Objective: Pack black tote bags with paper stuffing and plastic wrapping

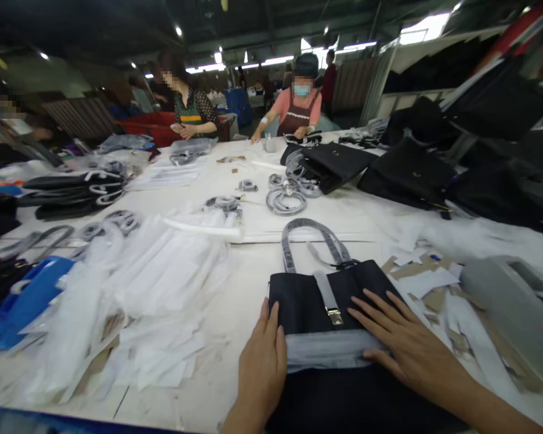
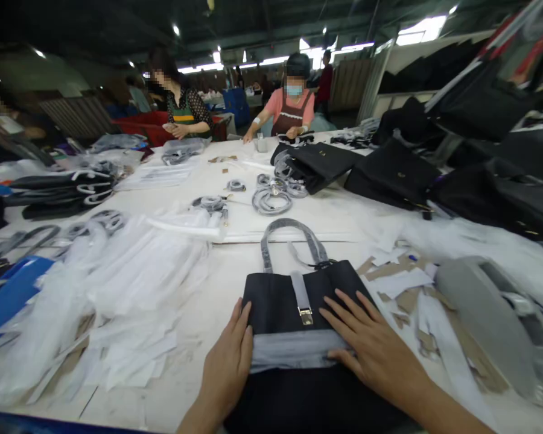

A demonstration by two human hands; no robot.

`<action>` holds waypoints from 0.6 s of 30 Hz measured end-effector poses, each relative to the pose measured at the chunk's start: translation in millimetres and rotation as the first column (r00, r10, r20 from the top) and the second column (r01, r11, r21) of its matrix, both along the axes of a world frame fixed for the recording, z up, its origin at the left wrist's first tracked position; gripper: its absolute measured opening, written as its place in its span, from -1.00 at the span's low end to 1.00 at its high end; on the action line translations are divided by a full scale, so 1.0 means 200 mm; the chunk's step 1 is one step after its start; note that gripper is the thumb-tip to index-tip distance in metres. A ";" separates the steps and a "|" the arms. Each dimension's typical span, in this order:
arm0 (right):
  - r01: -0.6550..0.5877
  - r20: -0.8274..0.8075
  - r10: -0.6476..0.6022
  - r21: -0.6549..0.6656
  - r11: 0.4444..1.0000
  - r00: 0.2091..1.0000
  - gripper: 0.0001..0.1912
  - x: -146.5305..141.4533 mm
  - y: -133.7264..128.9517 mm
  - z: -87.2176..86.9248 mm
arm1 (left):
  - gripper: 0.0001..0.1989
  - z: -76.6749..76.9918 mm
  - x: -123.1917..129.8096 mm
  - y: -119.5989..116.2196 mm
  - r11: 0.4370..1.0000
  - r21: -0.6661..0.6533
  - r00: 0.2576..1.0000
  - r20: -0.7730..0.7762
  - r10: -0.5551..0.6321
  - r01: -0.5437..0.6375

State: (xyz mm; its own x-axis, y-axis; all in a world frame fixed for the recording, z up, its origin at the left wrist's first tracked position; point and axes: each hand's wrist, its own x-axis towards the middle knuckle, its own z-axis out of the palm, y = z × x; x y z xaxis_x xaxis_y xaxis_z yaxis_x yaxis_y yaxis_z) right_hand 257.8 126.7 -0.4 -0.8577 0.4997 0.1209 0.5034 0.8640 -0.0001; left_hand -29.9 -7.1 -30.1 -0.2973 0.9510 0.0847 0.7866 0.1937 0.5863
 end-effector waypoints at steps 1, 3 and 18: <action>0.004 -0.011 -0.004 -0.033 0.999 1.000 -0.30 0.00 0.00 -0.01 | -0.50 0.01 -0.01 0.00 1.000 -0.016 1.000 0.022 0.003 -0.002; 0.017 -0.060 -0.022 -0.076 0.997 0.998 -0.35 0.01 0.01 0.01 | -0.51 0.03 -0.02 0.00 0.999 -0.053 0.997 0.082 0.004 0.001; 0.342 -0.247 -0.360 -0.115 0.933 0.900 -0.41 0.14 0.13 -0.01 | -0.50 0.17 -0.23 0.06 1.000 -0.029 0.998 -0.056 0.002 -0.003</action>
State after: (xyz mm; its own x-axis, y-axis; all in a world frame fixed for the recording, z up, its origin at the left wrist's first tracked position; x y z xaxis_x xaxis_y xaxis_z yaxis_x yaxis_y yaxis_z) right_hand 284.8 153.1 -2.0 -0.5682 0.7771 0.2707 0.7481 0.6249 -0.2235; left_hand -75.7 4.8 4.7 -0.2952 0.9526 0.0732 0.8175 0.2122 0.5353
